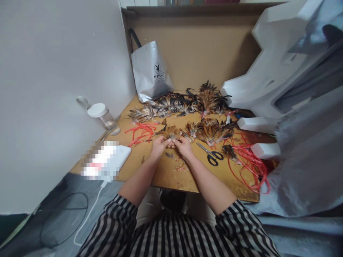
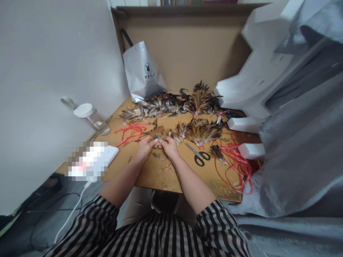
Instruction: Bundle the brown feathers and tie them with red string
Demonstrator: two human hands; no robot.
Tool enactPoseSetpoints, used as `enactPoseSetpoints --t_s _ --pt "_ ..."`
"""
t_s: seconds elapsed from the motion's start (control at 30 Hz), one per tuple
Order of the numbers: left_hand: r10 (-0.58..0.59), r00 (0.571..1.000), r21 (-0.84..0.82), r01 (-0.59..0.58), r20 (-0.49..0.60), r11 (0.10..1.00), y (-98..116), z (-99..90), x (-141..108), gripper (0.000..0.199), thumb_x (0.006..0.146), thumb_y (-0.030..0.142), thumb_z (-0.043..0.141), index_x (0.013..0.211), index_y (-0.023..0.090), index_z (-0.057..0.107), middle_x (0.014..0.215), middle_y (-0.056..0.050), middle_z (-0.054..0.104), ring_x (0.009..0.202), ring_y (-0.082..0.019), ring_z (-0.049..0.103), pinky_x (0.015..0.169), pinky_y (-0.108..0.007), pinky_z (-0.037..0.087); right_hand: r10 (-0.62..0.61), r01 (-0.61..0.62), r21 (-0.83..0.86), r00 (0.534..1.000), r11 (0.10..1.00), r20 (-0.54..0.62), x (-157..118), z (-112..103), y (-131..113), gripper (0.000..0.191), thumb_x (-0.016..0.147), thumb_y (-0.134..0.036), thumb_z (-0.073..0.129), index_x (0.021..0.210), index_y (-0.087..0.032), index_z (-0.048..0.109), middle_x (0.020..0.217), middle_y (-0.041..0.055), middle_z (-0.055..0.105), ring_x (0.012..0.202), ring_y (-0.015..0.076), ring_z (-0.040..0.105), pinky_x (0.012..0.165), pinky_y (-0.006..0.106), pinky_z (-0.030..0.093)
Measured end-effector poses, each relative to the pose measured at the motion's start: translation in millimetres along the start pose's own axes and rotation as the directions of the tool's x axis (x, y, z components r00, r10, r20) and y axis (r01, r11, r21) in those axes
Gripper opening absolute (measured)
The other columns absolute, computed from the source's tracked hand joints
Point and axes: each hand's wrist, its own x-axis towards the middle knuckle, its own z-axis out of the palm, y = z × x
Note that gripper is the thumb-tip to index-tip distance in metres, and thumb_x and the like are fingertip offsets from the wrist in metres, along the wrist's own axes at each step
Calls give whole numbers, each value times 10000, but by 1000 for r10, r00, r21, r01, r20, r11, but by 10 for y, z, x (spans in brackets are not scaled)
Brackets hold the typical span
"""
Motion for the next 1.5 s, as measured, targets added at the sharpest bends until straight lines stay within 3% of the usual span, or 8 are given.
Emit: enactPoseSetpoints --t_s 0.33,0.47,0.6,0.73,0.9,1.27,1.4,1.5 --pt "-22 997 -1 22 80 1000 -17 -34 22 288 580 346 702 646 129 525 582 -25 620 503 -93 558 512 -209 423 -53 54 -42 998 998 37 -38 -53 -79 219 608 -352 656 605 -169 535 532 -26 558 470 86 486 493 217 404" --pt "-20 996 8 19 82 1000 22 -37 14 353 581 362 701 812 129 570 692 -50 648 580 -119 593 519 -218 448 -189 182 -197 982 963 -16 -15 -193 -220 219 667 -366 601 599 -172 526 502 -39 516 428 73 408 444 203 326" --pt "24 999 24 -25 45 999 33 -53 17 379 599 386 680 854 120 588 759 -70 647 571 -110 580 492 -215 443 -282 233 -263 945 936 -167 6 -498 -472 232 664 -381 590 602 -173 510 471 -49 477 420 71 371 437 200 287" --pt "61 998 26 -62 21 998 11 -71 39 360 620 387 663 843 113 594 719 -63 639 526 -97 554 445 -199 407 -283 190 -335 925 923 -253 32 -845 -608 253 647 -411 577 603 -175 497 453 -47 465 405 73 358 430 202 277" --pt "105 994 5 -105 -31 994 21 -98 58 318 626 375 655 806 119 599 690 -43 633 457 -66 501 395 -178 344 -256 92 -469 919 878 -299 91 -1077 -529 281 639 -436 545 552 -172 504 437 -25 489 376 77 346 407 211 276" --pt "185 980 5 -185 -71 983 -3 -191 80 287 663 386 623 771 121 604 650 -29 616 420 -51 465 387 -175 330 -187 -106 -602 896 791 -403 232 -1161 -270 232 666 -360 485 566 -158 539 451 5 562 341 86 453 356 180 303" --pt "175 981 5 -175 -82 985 0 -195 83 288 657 390 626 769 126 604 643 -24 615 417 -54 464 390 -177 333 -186 -97 -576 892 812 -413 194 -1138 -296 225 674 -352 483 640 -145 565 510 25 595 351 99 483 345 185 319" --pt "167 982 6 -168 -88 986 23 -183 74 282 655 387 625 757 125 604 634 -25 611 413 -53 457 387 -176 328 -227 -30 -510 871 860 -435 121 -1081 -361 290 678 -352 496 840 -126 580 556 29 611 345 104 479 353 204 352"
